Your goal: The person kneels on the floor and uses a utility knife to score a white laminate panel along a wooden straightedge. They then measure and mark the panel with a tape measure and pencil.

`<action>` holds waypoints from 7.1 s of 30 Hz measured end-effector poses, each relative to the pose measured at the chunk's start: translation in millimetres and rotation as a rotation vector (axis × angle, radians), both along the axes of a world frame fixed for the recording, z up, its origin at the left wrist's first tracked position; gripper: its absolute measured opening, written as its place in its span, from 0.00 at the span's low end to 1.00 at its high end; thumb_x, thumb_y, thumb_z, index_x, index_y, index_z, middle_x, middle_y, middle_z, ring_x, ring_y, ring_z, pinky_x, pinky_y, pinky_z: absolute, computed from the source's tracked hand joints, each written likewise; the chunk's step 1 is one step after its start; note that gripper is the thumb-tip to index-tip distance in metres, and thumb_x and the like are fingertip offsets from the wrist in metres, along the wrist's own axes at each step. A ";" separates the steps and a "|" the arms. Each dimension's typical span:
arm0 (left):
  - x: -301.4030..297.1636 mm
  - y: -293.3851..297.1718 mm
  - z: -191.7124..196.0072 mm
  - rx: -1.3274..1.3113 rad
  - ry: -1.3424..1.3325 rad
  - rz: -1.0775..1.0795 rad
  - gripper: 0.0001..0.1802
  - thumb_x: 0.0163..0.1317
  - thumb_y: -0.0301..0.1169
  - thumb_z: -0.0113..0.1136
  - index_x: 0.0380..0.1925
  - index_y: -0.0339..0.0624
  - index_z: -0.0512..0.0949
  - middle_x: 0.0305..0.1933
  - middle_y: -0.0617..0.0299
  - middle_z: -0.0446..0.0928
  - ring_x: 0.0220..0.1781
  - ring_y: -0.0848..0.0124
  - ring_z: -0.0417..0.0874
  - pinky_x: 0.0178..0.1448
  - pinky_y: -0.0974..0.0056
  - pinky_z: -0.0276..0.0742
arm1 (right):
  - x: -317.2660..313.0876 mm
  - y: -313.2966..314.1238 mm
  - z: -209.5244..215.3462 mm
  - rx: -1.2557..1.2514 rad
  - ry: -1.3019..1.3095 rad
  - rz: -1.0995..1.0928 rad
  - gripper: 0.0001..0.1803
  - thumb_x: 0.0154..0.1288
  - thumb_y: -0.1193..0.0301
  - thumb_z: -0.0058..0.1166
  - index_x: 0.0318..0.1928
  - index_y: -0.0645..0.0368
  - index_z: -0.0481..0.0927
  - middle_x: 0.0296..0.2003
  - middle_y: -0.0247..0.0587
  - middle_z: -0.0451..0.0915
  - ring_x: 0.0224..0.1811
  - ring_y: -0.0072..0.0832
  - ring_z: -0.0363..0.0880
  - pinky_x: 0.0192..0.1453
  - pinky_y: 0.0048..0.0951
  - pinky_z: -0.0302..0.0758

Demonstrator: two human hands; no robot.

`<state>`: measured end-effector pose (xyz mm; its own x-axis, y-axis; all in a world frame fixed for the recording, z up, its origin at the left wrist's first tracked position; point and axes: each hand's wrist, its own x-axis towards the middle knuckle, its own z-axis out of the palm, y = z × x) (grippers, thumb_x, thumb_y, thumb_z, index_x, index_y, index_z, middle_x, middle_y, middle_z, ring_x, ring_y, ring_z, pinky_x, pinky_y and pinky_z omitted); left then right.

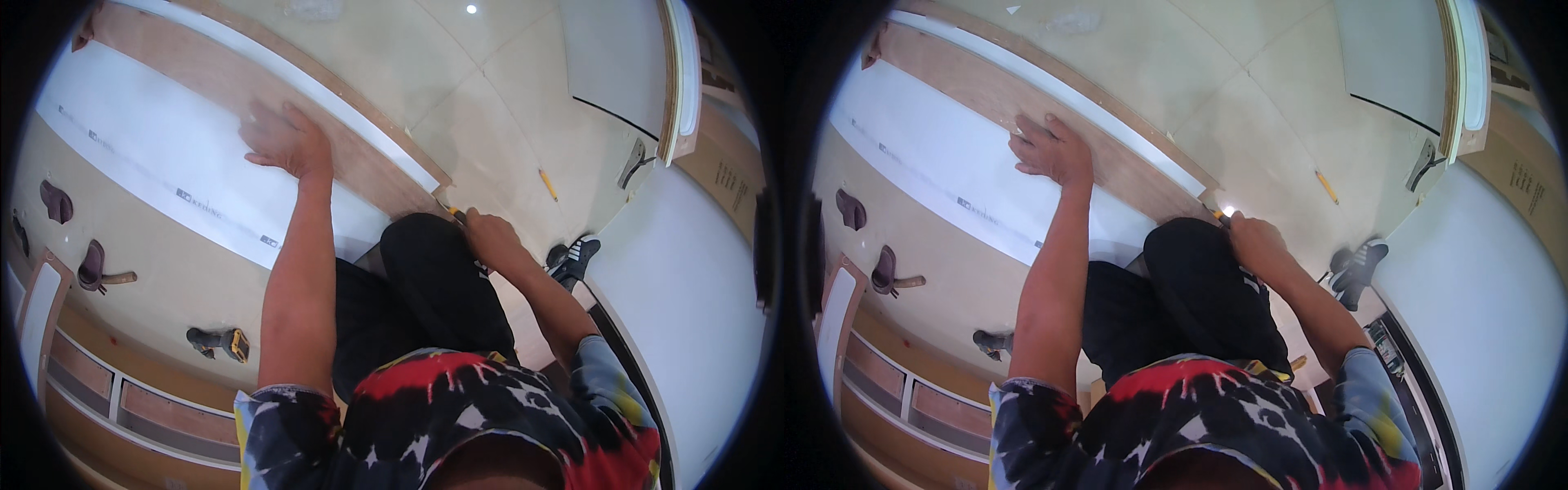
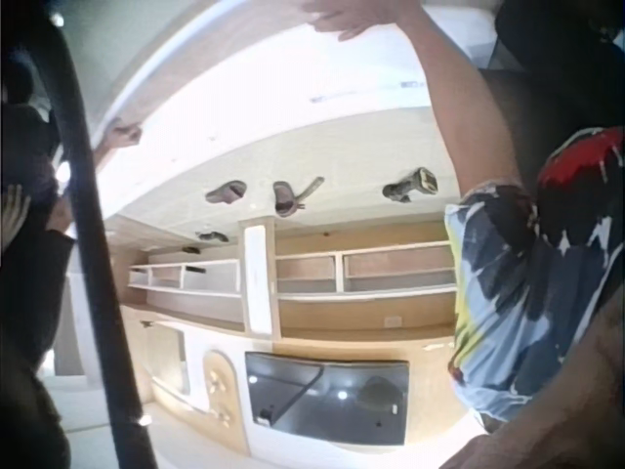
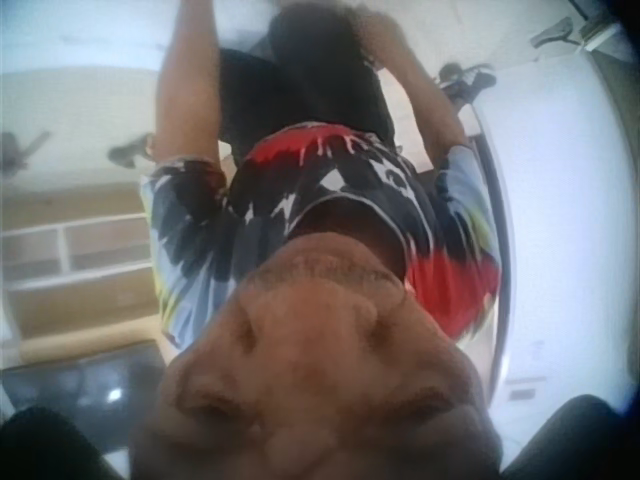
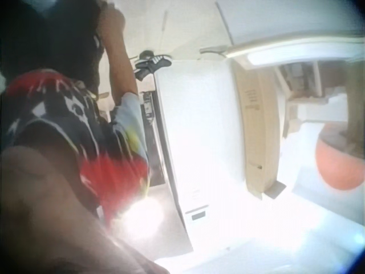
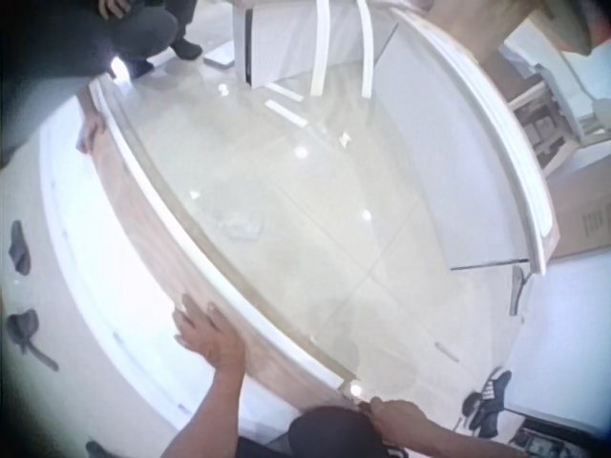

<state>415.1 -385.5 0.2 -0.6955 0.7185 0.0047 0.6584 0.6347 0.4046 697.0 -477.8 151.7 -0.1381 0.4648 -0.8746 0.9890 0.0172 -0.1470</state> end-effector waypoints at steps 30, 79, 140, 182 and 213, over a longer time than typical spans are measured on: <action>9.4 -15.6 -14.7 -0.217 0.105 -0.021 0.49 0.65 0.58 0.55 0.75 0.40 0.50 0.76 0.54 0.54 0.78 0.53 0.54 0.70 0.30 0.52 | -282.9 259.3 -68.2 0.284 0.432 -0.194 0.14 0.67 0.71 0.48 0.45 0.65 0.83 0.46 0.59 0.84 0.49 0.48 0.84 0.55 0.47 0.79; 4.1 2.0 2.4 -0.003 -0.059 0.026 0.33 0.74 0.44 0.45 0.73 0.39 0.58 0.73 0.35 0.52 0.78 0.40 0.47 0.75 0.29 0.32 | -165.8 186.0 -81.4 0.494 0.531 -0.152 0.15 0.71 0.64 0.49 0.43 0.65 0.71 0.28 0.62 0.80 0.34 0.58 0.81 0.40 0.56 0.76; -1.5 1.6 0.8 0.042 0.001 0.019 0.32 0.72 0.47 0.45 0.70 0.41 0.60 0.68 0.40 0.57 0.70 0.44 0.61 0.74 0.31 0.37 | -145.4 127.5 -75.7 0.325 0.418 -0.073 0.14 0.69 0.66 0.49 0.43 0.67 0.75 0.36 0.62 0.83 0.42 0.56 0.84 0.47 0.54 0.79; -4.8 1.6 7.3 0.018 0.001 -0.005 0.33 0.72 0.48 0.41 0.69 0.38 0.60 0.65 0.37 0.61 0.68 0.45 0.62 0.74 0.35 0.40 | 13.7 -17.9 -40.5 0.128 0.181 -0.062 0.12 0.71 0.65 0.50 0.45 0.62 0.70 0.30 0.57 0.82 0.37 0.54 0.83 0.40 0.53 0.77; -4.3 2.0 4.2 0.002 0.009 0.001 0.33 0.73 0.48 0.40 0.71 0.41 0.58 0.69 0.36 0.57 0.72 0.41 0.58 0.73 0.28 0.39 | -65.9 36.6 -65.0 0.347 0.275 -0.255 0.14 0.61 0.68 0.58 0.42 0.65 0.77 0.43 0.56 0.78 0.47 0.54 0.79 0.52 0.49 0.76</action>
<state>410.8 -383.5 4.5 -0.6960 0.7180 0.0123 0.6615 0.6344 0.3999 631.1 -441.2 86.7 -0.1858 0.7705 -0.6098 0.8938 -0.1253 -0.4306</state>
